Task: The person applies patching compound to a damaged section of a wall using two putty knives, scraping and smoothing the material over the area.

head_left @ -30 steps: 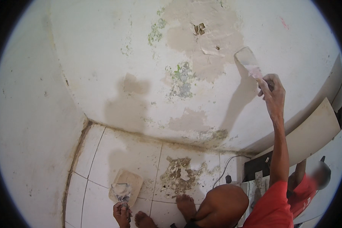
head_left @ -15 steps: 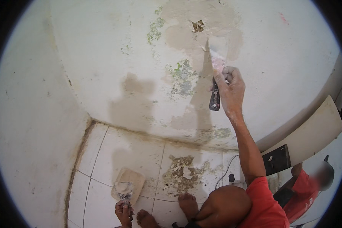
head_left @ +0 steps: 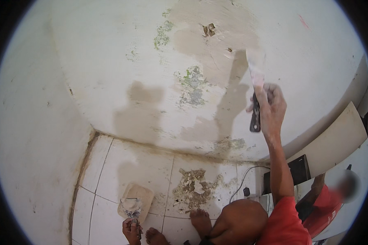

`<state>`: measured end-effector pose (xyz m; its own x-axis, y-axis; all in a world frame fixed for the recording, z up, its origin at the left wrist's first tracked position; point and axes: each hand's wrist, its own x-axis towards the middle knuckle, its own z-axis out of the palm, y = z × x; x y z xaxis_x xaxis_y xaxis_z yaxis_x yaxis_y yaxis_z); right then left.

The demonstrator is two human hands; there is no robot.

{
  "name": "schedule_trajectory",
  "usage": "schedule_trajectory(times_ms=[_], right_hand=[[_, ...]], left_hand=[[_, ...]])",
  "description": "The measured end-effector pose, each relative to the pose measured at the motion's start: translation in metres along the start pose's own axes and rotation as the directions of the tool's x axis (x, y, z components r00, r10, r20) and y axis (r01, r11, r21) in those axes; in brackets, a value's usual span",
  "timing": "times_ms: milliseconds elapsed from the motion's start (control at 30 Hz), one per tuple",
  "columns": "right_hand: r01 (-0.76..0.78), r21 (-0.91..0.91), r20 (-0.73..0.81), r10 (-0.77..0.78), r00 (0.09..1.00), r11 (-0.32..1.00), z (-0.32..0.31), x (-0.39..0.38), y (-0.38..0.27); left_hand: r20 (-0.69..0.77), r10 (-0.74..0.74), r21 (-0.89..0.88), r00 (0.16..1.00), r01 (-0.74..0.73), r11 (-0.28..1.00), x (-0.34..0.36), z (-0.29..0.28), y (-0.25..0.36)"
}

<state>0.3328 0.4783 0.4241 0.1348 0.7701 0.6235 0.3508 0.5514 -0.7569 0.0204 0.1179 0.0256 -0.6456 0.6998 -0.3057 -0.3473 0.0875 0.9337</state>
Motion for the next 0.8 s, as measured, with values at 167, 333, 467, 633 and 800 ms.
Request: schedule_trajectory(times_ms=[167, 333, 467, 633, 800], right_hand=[[0.065, 0.171, -0.038, -0.059, 0.998, 0.983, 0.031, 0.03, -0.008], [-0.011, 0.025, -0.012, 0.012, 1.0, 1.0, 0.042, 0.014, 0.019], [-0.113, 0.04, 0.051, 0.111, 0.993, 0.993, 0.03, -0.02, 0.041], [-0.134, 0.148, -0.002, 0.136, 0.991, 0.98, 0.013, -0.021, 0.015], [0.012, 0.159, -0.036, -0.007, 0.999, 0.987, 0.025, 0.014, 0.001]], left_hand=[[0.01, -0.001, -0.022, 1.0, 0.001, 1.0, 0.0, 0.003, 0.002], [-0.001, -0.024, -0.029, 1.0, 0.024, 0.999, -0.002, 0.01, 0.006], [-0.006, -0.007, -0.012, 1.0, 0.007, 1.0, -0.002, 0.01, 0.01], [0.002, -0.056, 0.021, 0.998, 0.056, 0.998, 0.001, 0.003, 0.008], [0.005, -0.007, -0.005, 1.0, 0.007, 1.0, -0.001, 0.005, 0.005]])
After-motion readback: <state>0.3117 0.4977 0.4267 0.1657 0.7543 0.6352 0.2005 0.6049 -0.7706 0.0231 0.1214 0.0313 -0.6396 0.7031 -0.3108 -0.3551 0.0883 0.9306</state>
